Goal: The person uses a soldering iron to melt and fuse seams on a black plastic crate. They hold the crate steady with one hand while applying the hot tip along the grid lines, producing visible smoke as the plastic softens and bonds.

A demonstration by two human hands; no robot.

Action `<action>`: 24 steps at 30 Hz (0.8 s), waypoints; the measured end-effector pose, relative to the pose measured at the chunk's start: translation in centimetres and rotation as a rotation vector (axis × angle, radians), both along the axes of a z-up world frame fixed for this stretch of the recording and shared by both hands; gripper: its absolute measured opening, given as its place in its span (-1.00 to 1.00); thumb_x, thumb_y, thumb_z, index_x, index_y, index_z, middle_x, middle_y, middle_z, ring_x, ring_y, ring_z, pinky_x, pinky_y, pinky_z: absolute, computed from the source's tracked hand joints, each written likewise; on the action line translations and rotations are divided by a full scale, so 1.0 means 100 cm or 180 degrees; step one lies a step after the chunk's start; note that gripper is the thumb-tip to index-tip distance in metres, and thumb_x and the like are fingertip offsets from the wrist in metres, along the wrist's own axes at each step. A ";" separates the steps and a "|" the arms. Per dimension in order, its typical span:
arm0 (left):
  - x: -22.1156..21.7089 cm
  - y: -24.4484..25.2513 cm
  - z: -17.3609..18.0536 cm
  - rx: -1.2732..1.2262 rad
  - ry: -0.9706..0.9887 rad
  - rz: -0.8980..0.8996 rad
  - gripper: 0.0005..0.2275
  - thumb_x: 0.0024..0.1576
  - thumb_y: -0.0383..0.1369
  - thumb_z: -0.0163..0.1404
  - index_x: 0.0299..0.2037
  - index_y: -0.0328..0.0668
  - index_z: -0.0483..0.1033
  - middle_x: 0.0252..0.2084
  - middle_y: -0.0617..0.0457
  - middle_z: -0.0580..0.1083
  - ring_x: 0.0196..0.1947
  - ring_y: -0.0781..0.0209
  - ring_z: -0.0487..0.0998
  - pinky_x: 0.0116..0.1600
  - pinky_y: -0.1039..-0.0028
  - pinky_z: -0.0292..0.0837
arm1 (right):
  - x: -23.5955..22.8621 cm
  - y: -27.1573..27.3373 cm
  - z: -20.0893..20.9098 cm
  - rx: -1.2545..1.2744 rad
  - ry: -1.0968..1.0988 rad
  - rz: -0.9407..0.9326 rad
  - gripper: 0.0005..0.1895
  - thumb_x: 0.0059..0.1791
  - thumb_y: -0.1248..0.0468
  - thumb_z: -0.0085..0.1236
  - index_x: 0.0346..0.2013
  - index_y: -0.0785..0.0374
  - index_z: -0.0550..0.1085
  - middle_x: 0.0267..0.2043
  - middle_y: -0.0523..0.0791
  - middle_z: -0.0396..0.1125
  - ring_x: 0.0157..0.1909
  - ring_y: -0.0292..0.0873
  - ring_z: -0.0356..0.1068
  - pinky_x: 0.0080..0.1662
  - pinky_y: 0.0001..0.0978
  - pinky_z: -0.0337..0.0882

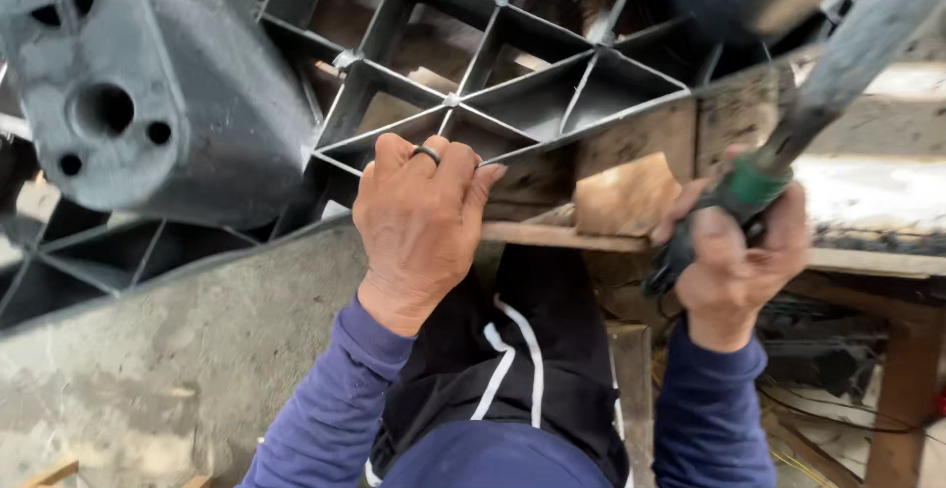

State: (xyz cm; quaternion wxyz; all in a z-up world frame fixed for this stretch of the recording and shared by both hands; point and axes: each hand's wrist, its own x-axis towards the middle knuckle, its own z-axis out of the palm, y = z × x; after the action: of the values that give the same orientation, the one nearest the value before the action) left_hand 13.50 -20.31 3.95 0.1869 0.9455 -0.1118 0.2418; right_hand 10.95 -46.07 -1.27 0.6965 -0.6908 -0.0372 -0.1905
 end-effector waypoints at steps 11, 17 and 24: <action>-0.054 0.056 -0.026 0.0043 -0.0264 -0.0296 -0.82 0.18 -0.19 0.22 -0.19 -0.05 0.56 -0.27 0.22 0.46 -0.14 0.16 0.39 -0.09 0.30 0.25 | -0.125 0.060 -0.021 0.1110 0.0144 0.0705 -0.56 0.08 0.46 0.14 0.24 0.22 0.30 -0.25 -0.04 0.34 -0.41 -0.19 0.41 -0.38 -0.28 0.50; -0.050 0.033 -0.033 0.0008 -0.0533 0.0039 -0.77 0.20 -0.15 0.22 -0.07 -0.03 0.57 -0.14 0.18 0.49 -0.03 0.14 0.36 0.09 0.21 0.15 | -0.152 0.069 -0.034 0.0795 0.0620 0.0187 -0.59 0.06 0.48 0.05 0.21 0.35 0.31 -0.24 -0.03 0.32 -0.44 -0.21 0.34 -0.39 -0.31 0.41; -0.053 0.030 -0.048 -0.0071 -0.0498 0.0112 -0.71 0.20 -0.14 0.23 0.03 -0.02 0.53 -0.04 0.23 0.47 0.07 0.14 0.36 0.19 0.22 0.14 | -0.153 0.066 -0.032 0.0831 0.0721 0.0212 -0.57 0.04 0.44 0.07 0.21 0.38 0.33 -0.23 -0.01 0.33 -0.45 -0.19 0.35 -0.41 -0.30 0.42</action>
State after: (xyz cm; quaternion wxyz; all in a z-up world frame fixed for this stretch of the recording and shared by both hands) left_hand 8.22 -17.28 -0.84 0.1838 0.9235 -0.1068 0.3194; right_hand -4.33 -39.52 -4.50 0.7859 -0.6099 0.0436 -0.0914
